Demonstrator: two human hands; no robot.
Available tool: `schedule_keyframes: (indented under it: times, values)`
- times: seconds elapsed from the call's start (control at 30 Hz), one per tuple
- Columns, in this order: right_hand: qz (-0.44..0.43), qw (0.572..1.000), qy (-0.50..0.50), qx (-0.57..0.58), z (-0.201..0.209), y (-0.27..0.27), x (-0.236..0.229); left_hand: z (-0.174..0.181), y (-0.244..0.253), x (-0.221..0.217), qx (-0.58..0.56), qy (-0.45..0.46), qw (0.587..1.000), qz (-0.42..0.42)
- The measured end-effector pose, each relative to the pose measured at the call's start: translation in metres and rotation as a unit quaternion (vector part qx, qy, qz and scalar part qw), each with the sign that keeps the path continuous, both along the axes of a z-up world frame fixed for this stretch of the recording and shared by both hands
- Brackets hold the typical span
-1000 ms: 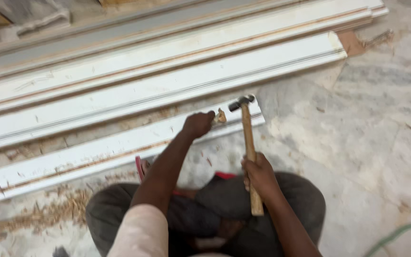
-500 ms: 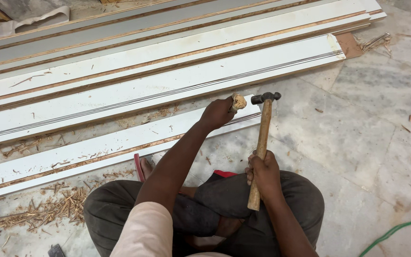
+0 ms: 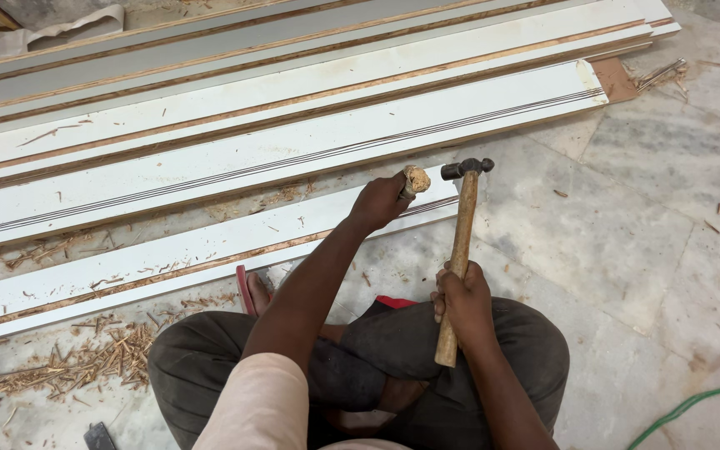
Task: The person sits on the floor and repeatedly hammers a small wooden block against the edge of a long white wooden plank. The person uses a hammer in the right hand and holds the block with the left hand, striking along the plank's edge.
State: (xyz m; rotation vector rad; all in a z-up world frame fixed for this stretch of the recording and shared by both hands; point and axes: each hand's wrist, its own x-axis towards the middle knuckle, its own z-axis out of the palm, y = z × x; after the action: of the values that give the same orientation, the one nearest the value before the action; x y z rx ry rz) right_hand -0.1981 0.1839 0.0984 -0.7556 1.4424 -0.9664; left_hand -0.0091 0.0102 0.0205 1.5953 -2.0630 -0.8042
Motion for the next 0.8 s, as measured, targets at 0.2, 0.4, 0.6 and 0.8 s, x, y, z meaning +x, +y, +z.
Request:
schedule_keyframes:
  times: [0.2, 0.4, 0.6, 0.8]
  values:
    - [0.038, 0.999, 0.030, -0.010, 0.025, 0.004, 0.001, -0.004, 0.004, 0.004, -0.026, 0.032, 0.999, -0.012]
    - [0.065, 0.983, 0.157, -0.063, 0.061, 0.012, -0.001, -0.007, 0.001, 0.008, -0.030, 0.033, 0.999, -0.006]
    - [0.173, 0.945, 0.276, -0.007, 0.059, 0.009, 0.000, -0.017, 0.005, 0.011, -0.028, 0.030, 0.999, -0.014]
    - [0.115, 0.961, 0.244, -0.061, 0.130, 0.016, -0.032, -0.020, 0.006, 0.008, -0.067, 0.020, 0.997, -0.024]
